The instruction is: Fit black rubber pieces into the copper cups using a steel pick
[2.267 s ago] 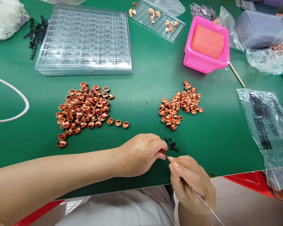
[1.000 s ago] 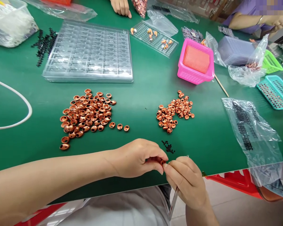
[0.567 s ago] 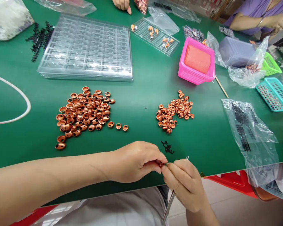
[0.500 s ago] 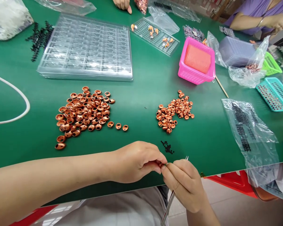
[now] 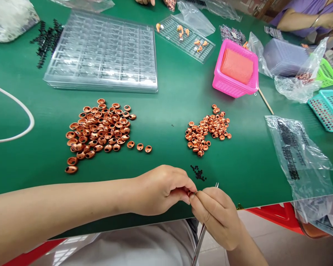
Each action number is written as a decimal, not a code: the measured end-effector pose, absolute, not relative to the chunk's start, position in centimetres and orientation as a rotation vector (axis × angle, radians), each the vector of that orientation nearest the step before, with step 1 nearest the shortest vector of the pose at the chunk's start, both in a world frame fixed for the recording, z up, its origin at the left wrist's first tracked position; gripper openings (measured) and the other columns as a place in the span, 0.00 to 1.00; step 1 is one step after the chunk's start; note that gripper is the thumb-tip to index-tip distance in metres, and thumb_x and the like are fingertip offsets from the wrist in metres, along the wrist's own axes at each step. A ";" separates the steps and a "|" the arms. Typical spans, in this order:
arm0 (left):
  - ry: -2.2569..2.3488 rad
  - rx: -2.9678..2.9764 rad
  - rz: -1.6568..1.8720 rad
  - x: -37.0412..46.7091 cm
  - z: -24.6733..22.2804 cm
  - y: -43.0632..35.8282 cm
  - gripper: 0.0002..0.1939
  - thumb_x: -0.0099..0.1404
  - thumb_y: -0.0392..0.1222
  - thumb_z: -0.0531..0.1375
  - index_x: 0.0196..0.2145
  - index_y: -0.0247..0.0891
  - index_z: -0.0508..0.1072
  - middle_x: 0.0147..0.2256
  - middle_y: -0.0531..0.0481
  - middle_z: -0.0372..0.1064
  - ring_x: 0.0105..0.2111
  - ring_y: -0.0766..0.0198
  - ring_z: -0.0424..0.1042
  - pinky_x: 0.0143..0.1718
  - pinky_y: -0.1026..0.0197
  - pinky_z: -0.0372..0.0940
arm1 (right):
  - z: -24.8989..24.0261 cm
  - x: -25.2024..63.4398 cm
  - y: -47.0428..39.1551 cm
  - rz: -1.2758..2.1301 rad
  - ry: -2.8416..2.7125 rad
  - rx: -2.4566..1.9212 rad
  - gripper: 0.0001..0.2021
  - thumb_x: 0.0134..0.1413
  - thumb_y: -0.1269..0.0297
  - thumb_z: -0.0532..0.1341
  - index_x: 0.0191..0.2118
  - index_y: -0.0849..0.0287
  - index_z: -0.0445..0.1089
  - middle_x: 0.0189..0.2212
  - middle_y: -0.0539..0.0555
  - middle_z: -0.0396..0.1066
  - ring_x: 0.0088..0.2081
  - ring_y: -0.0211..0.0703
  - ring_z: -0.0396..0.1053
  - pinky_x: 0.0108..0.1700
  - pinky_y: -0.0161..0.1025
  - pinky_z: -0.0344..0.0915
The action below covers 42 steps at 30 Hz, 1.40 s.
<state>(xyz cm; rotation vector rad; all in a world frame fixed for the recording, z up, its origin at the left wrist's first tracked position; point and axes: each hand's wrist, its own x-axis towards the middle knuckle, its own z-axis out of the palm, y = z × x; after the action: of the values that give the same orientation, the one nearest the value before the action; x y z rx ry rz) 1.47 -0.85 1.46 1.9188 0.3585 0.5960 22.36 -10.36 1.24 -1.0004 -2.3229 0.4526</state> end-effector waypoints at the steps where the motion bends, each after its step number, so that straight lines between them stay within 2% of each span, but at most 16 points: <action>1: 0.365 1.913 0.592 1.5 1.5 -0.8 0.06 0.65 0.28 0.58 0.38 0.30 0.75 0.31 0.46 0.75 0.30 0.66 0.73 0.34 0.69 0.66 | 1.2 22.4 -10.3 0.454 -2.330 -0.995 0.19 0.64 0.76 0.50 0.58 0.67 0.63 0.38 0.59 0.75 0.35 0.44 0.70 0.33 0.42 0.68; 12: 0.396 1.862 0.473 1.4 1.6 -0.5 0.06 0.65 0.28 0.59 0.39 0.30 0.75 0.32 0.47 0.75 0.32 0.67 0.73 0.35 0.70 0.66 | 0.8 22.9 -10.1 0.428 -2.392 -0.970 0.18 0.63 0.75 0.50 0.57 0.69 0.64 0.37 0.60 0.75 0.35 0.45 0.68 0.33 0.43 0.67; 16: 0.410 1.862 0.415 1.4 2.0 -0.2 0.07 0.66 0.29 0.58 0.40 0.30 0.75 0.33 0.47 0.75 0.32 0.67 0.73 0.36 0.69 0.66 | 0.9 22.9 -10.0 0.339 -2.381 -0.966 0.20 0.62 0.77 0.51 0.58 0.71 0.63 0.39 0.61 0.75 0.37 0.46 0.69 0.34 0.43 0.68; 22: 0.397 1.864 0.445 1.3 1.8 -0.1 0.08 0.67 0.29 0.56 0.40 0.30 0.75 0.33 0.46 0.74 0.32 0.66 0.73 0.36 0.69 0.67 | 0.9 22.9 -10.0 0.392 -2.391 -0.968 0.20 0.63 0.77 0.49 0.58 0.72 0.63 0.40 0.62 0.74 0.38 0.46 0.69 0.36 0.44 0.69; 34: 0.454 1.832 0.458 1.4 1.6 -0.4 0.08 0.65 0.29 0.56 0.38 0.35 0.73 0.32 0.49 0.73 0.31 0.66 0.72 0.34 0.68 0.67 | 0.1 22.8 -9.8 0.488 -2.377 -0.978 0.18 0.63 0.75 0.50 0.56 0.70 0.64 0.37 0.60 0.72 0.34 0.45 0.66 0.33 0.43 0.66; 42: 0.468 1.819 0.435 1.4 1.4 -0.4 0.08 0.65 0.30 0.55 0.38 0.33 0.74 0.32 0.48 0.73 0.31 0.66 0.72 0.34 0.68 0.67 | -0.5 23.1 -9.9 0.454 -2.407 -0.994 0.17 0.64 0.72 0.52 0.56 0.67 0.65 0.37 0.60 0.72 0.34 0.45 0.65 0.33 0.43 0.66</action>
<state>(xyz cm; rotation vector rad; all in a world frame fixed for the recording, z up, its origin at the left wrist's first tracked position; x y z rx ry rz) 1.36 -0.41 1.37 1.8188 0.4684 0.4355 23.12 -9.92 -0.53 -0.9944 -2.4070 0.4536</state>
